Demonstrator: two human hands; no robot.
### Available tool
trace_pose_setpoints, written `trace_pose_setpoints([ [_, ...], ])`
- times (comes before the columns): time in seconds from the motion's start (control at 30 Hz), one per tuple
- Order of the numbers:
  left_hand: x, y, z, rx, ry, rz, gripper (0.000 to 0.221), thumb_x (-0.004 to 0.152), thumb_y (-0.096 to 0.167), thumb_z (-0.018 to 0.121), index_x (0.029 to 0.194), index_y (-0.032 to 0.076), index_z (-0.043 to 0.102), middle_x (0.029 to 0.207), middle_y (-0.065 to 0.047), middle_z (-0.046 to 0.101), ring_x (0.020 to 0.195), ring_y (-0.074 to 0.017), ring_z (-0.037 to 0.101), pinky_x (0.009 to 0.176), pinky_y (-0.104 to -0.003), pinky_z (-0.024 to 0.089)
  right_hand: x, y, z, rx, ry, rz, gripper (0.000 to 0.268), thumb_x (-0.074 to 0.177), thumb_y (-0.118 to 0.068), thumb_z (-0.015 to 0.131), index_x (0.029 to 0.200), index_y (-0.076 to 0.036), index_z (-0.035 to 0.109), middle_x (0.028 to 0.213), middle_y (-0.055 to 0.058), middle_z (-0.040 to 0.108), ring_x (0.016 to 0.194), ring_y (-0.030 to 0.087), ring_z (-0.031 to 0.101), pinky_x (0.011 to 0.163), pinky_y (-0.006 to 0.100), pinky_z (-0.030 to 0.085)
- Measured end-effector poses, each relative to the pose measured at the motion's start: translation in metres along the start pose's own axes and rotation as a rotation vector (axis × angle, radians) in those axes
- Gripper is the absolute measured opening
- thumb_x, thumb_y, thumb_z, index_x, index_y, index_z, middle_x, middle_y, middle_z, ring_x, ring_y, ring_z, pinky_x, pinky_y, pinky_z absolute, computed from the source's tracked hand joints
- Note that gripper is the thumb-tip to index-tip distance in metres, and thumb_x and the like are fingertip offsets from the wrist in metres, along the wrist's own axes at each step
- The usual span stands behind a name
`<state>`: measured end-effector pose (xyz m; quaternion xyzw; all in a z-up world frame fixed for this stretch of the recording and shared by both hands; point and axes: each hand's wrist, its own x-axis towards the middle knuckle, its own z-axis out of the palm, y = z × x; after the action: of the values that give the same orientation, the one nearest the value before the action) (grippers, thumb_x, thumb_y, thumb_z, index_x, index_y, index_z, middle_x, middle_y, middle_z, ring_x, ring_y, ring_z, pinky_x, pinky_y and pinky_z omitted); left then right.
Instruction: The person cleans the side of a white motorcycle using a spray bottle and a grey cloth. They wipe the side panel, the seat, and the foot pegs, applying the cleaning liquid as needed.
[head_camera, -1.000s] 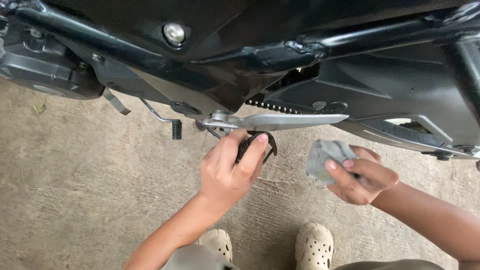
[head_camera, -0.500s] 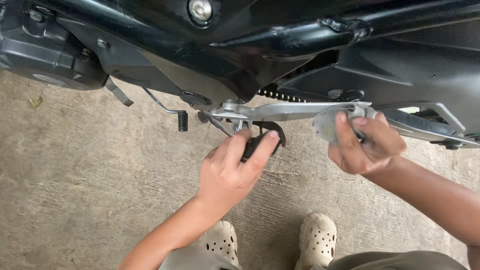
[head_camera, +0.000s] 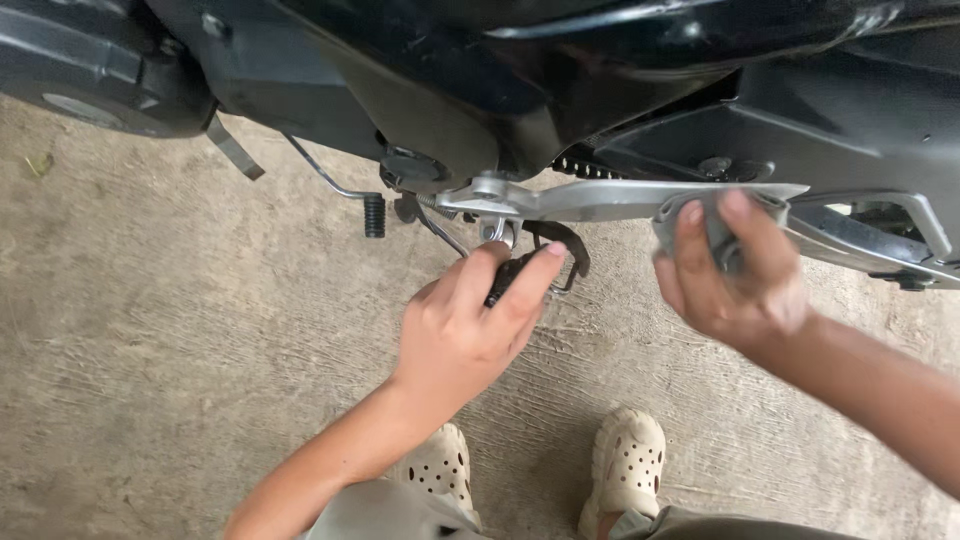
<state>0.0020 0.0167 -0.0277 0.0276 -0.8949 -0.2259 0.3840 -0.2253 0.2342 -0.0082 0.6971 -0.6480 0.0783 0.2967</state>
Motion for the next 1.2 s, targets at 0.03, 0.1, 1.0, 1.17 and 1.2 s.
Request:
trace_pose_setpoints([
  [0.03, 0.0, 0.001, 0.001, -0.004, -0.003, 0.004, 0.064, 0.098, 0.011, 0.078, 0.152, 0.022, 0.047, 0.11, -0.008, 0.057, 0.079, -0.0207, 0.064, 0.06, -0.033, 0.054, -0.005, -0.003, -0.001, -0.03, 0.03, -0.052, 0.043, 0.093, -0.002, 0.074, 0.13, 0.009, 0.056, 0.14, 0.023, 0.052, 0.085, 0.018, 0.066, 0.061, 0.025, 0.06],
  [0.1, 0.0, 0.002, 0.001, -0.013, -0.013, 0.019, 0.063, 0.098, 0.012, 0.078, 0.152, 0.023, 0.048, 0.108, -0.008, 0.057, 0.077, -0.0205, 0.065, 0.06, -0.034, 0.054, -0.015, -0.012, -0.006, -0.119, 0.04, -0.163, 0.042, 0.093, -0.002, 0.076, 0.13, 0.006, 0.059, 0.135, 0.016, 0.059, 0.09, 0.013, 0.068, 0.065, 0.023, 0.063],
  [1.0, 0.002, 0.024, -0.011, -0.034, 0.074, -0.028, 0.049, 0.096, 0.014, 0.078, 0.139, 0.014, 0.054, 0.099, -0.006, 0.061, 0.063, -0.0182, 0.062, 0.052, -0.033, 0.05, 0.035, -0.013, 0.008, -0.037, 0.303, -0.051, 0.035, 0.1, 0.012, 0.062, 0.127, -0.006, 0.074, 0.148, 0.014, 0.036, 0.094, 0.017, 0.067, 0.071, 0.026, 0.06],
  [1.17, -0.002, 0.019, -0.011, -0.052, 0.063, -0.045, 0.049, 0.096, 0.016, 0.078, 0.139, 0.015, 0.055, 0.1, -0.006, 0.059, 0.065, -0.0193, 0.063, 0.054, -0.033, 0.051, 0.016, -0.009, 0.022, -0.156, 0.404, -0.148, 0.031, 0.094, 0.007, 0.069, 0.124, -0.001, 0.075, 0.136, 0.011, 0.047, 0.082, 0.015, 0.062, 0.07, 0.026, 0.064],
  [1.2, -0.003, 0.018, -0.011, -0.063, 0.055, -0.049, 0.049, 0.096, 0.016, 0.078, 0.139, 0.015, 0.055, 0.1, -0.006, 0.059, 0.065, -0.0189, 0.063, 0.053, -0.033, 0.051, 0.014, -0.009, 0.023, -0.13, 0.427, -0.159, 0.029, 0.095, 0.006, 0.07, 0.123, 0.0, 0.068, 0.136, 0.012, 0.05, 0.082, 0.018, 0.066, 0.069, 0.028, 0.063],
])
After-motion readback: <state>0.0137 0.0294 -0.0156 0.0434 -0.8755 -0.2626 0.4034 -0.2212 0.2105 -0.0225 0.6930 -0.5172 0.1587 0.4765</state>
